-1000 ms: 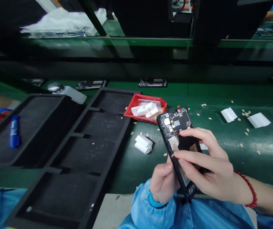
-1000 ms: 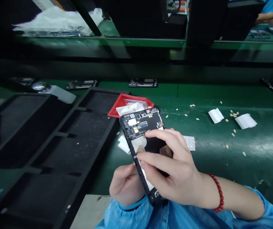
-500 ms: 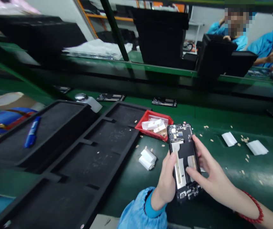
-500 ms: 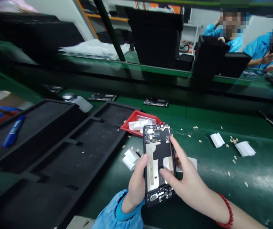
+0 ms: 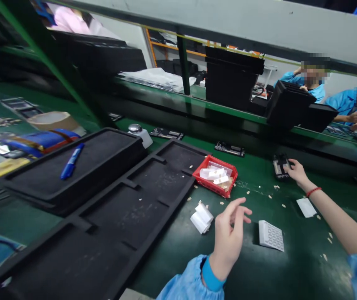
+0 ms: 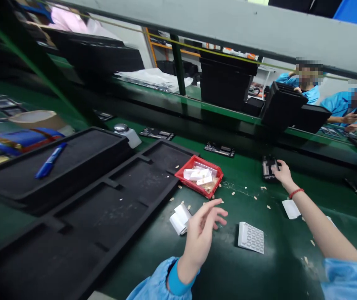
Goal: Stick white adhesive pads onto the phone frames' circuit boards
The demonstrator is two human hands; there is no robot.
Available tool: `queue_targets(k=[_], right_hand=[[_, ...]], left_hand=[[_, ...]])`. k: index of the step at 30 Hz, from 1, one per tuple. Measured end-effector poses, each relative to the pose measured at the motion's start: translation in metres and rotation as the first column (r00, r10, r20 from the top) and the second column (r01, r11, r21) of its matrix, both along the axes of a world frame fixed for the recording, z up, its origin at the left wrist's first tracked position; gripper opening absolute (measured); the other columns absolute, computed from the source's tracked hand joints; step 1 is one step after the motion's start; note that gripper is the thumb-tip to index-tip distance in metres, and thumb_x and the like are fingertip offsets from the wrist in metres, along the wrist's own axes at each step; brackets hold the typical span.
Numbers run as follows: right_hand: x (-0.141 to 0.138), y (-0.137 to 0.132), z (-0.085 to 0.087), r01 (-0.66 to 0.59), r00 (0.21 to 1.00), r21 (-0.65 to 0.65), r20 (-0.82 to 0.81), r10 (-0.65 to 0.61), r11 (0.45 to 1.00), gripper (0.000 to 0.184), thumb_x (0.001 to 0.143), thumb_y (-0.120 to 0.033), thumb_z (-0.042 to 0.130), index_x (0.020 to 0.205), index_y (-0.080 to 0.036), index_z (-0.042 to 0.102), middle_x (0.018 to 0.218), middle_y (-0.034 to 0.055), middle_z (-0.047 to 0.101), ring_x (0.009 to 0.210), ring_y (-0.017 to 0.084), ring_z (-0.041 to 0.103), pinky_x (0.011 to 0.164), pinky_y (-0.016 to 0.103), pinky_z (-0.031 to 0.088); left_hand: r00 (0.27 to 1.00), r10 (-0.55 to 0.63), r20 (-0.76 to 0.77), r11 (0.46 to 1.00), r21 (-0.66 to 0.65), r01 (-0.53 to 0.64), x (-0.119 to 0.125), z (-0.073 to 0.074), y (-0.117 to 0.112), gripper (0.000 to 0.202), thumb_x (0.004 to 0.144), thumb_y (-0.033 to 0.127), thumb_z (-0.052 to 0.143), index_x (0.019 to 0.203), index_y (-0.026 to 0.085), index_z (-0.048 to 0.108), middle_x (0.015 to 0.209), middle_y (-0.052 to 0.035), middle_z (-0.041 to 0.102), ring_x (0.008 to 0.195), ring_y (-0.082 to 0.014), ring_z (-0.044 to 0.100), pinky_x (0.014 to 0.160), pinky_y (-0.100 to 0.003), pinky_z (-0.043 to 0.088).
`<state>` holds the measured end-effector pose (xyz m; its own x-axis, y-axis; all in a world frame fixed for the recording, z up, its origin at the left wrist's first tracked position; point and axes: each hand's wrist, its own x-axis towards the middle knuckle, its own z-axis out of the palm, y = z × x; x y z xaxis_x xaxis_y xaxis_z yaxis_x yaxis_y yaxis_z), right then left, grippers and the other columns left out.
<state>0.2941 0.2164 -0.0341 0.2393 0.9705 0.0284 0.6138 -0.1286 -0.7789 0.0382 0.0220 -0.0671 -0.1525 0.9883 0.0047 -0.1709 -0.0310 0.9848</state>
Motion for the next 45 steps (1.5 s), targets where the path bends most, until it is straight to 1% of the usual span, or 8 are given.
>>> queue_targets(k=[9, 15, 20, 25, 29, 35, 38, 45], right_hand=[[-0.105, 0.091, -0.044, -0.444, 0.857, 0.160, 0.365, 0.365, 0.882, 0.038, 0.098, -0.038, 0.065, 0.129, -0.018, 0.060, 0.133, 0.0106, 0.061, 0.113, 0.025, 0.065, 0.096, 0.047, 0.056], [-0.127, 0.112, -0.032, -0.559, 0.793, 0.181, 0.402, 0.457, 0.809, 0.033, 0.098, -0.036, 0.064, 0.126, -0.017, 0.062, 0.126, 0.0096, 0.065, 0.106, 0.023, 0.067, 0.090, 0.043, 0.059], [-0.086, 0.054, -0.025, -0.484, 0.836, 0.269, 0.423, 0.349, 0.833, 0.036, 0.093, -0.040, 0.069, 0.118, -0.014, 0.064, 0.118, 0.0101, 0.066, 0.103, 0.024, 0.067, 0.091, 0.045, 0.057], [-0.065, -0.095, -0.027, -0.504, 0.842, 0.365, 0.411, 0.351, 0.783, 0.072, 0.067, -0.050, 0.085, 0.126, -0.018, 0.057, 0.126, 0.0137, 0.059, 0.117, 0.032, 0.062, 0.100, 0.047, 0.055], [-0.075, -0.174, -0.015, -0.539, 0.838, 0.413, 0.349, 0.419, 0.734, 0.074, 0.075, -0.044, 0.082, 0.137, -0.022, 0.049, 0.127, 0.0146, 0.055, 0.120, 0.033, 0.059, 0.097, 0.049, 0.055], [-0.108, -0.166, 0.017, -0.487, 0.863, 0.508, 0.157, 0.480, 0.711, 0.020, 0.087, -0.027, 0.073, 0.105, -0.025, 0.065, 0.139, 0.0120, 0.053, 0.133, 0.031, 0.054, 0.107, 0.050, 0.051], [-0.127, -0.159, 0.022, -0.497, 0.835, 0.518, 0.065, 0.547, 0.696, 0.004, 0.089, -0.021, 0.069, 0.091, -0.024, 0.068, 0.138, 0.0116, 0.056, 0.128, 0.029, 0.060, 0.102, 0.047, 0.055], [-0.133, -0.165, 0.017, -0.610, 0.784, 0.650, 0.416, 0.460, 0.453, 0.028, 0.088, -0.010, 0.066, 0.107, -0.031, 0.072, 0.141, 0.0095, 0.056, 0.131, 0.033, 0.056, 0.106, 0.060, 0.049]], left_hand=[[0.999, 0.025, 0.028, 1.000, -0.018, -0.024, 0.007, -0.006, 0.006, 0.025, 0.091, 0.033, 0.056, 0.102, 0.016, 0.072, 0.076, -0.0052, 0.074, 0.059, -0.0143, 0.067, 0.058, -0.025, 0.048], [0.996, 0.069, 0.049, 0.997, -0.046, -0.067, 0.002, -0.010, 0.011, 0.026, 0.088, 0.036, 0.059, 0.095, 0.014, 0.072, 0.073, -0.0070, 0.074, 0.054, -0.0148, 0.066, 0.053, -0.025, 0.048], [0.976, 0.148, 0.159, 0.988, -0.059, -0.140, 0.000, -0.011, 0.014, 0.034, 0.090, 0.045, 0.063, 0.102, 0.014, 0.071, 0.083, -0.0092, 0.075, 0.068, -0.0166, 0.071, 0.064, -0.027, 0.056], [0.934, 0.164, 0.317, 0.986, -0.065, -0.151, 0.004, 0.000, 0.006, 0.065, 0.092, 0.054, 0.063, 0.148, 0.031, 0.041, 0.150, -0.0107, 0.054, 0.126, -0.0235, 0.064, 0.094, -0.034, 0.058], [0.974, 0.059, 0.219, 0.997, 0.043, -0.070, 0.005, 0.010, -0.003, 0.047, 0.097, 0.053, 0.056, 0.132, 0.022, 0.060, 0.131, -0.0119, 0.068, 0.120, -0.0279, 0.067, 0.099, -0.038, 0.057], [0.995, 0.091, 0.037, 0.964, 0.246, -0.097, 0.008, 0.004, -0.009, 0.044, 0.103, 0.032, 0.050, 0.143, 0.026, 0.033, 0.116, -0.0083, 0.072, 0.114, -0.0196, 0.069, 0.100, -0.034, 0.054], [0.983, 0.164, -0.086, 0.936, 0.327, -0.128, 0.006, -0.002, -0.008, 0.016, 0.104, 0.028, 0.048, 0.119, 0.027, 0.044, 0.098, -0.0020, 0.068, 0.090, -0.0147, 0.071, 0.082, -0.027, 0.056], [0.947, 0.217, -0.237, 0.925, 0.361, -0.121, -0.006, 0.000, -0.010, 0.018, 0.105, 0.032, 0.041, 0.098, 0.023, 0.055, 0.078, 0.0020, 0.059, 0.065, -0.0120, 0.058, 0.065, -0.023, 0.048]])
